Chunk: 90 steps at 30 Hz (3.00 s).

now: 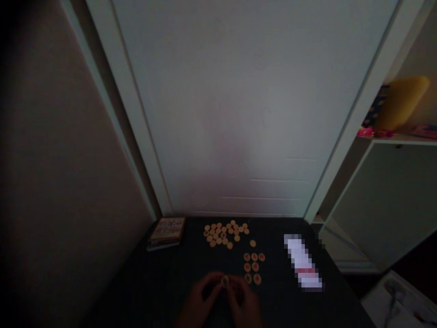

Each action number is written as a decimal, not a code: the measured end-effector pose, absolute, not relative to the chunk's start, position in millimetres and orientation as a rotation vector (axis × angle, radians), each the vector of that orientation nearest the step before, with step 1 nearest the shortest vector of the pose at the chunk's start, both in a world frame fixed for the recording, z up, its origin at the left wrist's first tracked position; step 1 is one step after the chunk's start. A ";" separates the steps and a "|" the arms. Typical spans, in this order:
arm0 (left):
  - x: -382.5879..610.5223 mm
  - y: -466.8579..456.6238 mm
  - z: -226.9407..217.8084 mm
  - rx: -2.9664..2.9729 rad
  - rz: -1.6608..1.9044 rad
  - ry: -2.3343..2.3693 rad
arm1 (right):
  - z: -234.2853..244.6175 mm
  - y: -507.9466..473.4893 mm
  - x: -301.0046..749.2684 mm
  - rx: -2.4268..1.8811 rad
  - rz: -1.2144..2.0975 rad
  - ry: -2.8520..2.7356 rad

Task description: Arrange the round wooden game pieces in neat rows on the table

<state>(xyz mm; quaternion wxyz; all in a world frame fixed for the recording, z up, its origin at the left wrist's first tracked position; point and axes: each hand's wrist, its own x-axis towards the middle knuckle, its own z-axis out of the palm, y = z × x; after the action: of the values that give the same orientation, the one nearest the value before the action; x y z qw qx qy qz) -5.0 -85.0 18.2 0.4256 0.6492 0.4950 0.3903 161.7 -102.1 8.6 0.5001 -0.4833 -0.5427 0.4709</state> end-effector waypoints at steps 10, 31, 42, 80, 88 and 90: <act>-7.8 -86.2 15.5 1.714 0.890 1.250 | 2.4 -100.7 160.2 -1.249 1.161 -1.273; -4.9 -88.5 25.8 1.688 0.902 1.304 | 8.2 -102.5 163.3 -1.237 1.188 -1.263; -5.0 -87.9 34.5 1.645 0.893 1.236 | 10.8 -101.9 163.5 -1.225 1.214 -1.237; -4.9 -90.1 38.7 1.536 0.840 1.179 | 7.7 -103.0 164.1 -1.296 1.144 -1.255; -4.8 -91.7 42.2 1.539 0.831 1.166 | 5.6 -103.1 165.2 -1.339 1.130 -1.260; -4.1 -92.0 43.1 1.545 0.831 1.171 | 7.2 -103.7 165.8 -1.344 1.122 -1.271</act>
<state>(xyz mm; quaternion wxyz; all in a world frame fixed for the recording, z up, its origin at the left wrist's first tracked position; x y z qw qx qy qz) -4.1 -92.0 43.1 0.4933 0.6372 0.4829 0.3428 165.8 -103.7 7.2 0.4698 -0.5484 -0.5188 0.4577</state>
